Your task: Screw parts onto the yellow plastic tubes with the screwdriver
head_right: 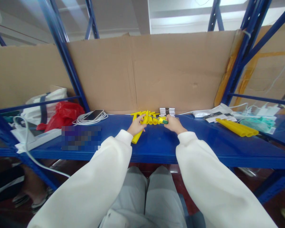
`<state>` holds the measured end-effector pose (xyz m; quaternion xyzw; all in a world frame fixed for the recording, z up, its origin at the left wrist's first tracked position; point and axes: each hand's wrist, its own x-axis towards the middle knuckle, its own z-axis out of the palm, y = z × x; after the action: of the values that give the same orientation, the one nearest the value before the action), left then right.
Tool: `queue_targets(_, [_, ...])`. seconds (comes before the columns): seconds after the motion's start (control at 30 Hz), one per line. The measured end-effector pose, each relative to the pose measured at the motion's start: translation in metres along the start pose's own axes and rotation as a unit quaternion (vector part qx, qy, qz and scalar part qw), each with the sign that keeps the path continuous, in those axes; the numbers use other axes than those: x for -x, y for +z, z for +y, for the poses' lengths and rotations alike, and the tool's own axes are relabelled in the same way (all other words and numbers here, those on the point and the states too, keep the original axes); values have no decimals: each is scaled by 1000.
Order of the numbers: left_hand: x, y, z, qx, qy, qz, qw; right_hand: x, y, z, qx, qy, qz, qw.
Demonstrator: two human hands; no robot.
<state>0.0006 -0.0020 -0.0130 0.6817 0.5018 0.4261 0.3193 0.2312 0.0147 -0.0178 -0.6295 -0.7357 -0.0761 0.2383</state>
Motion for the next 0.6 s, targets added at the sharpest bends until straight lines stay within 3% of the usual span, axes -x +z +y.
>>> queue_targets(0.6, [-3, 0, -3, -1, 14, 5, 1000, 0, 1, 3, -71, -71, -23, 995])
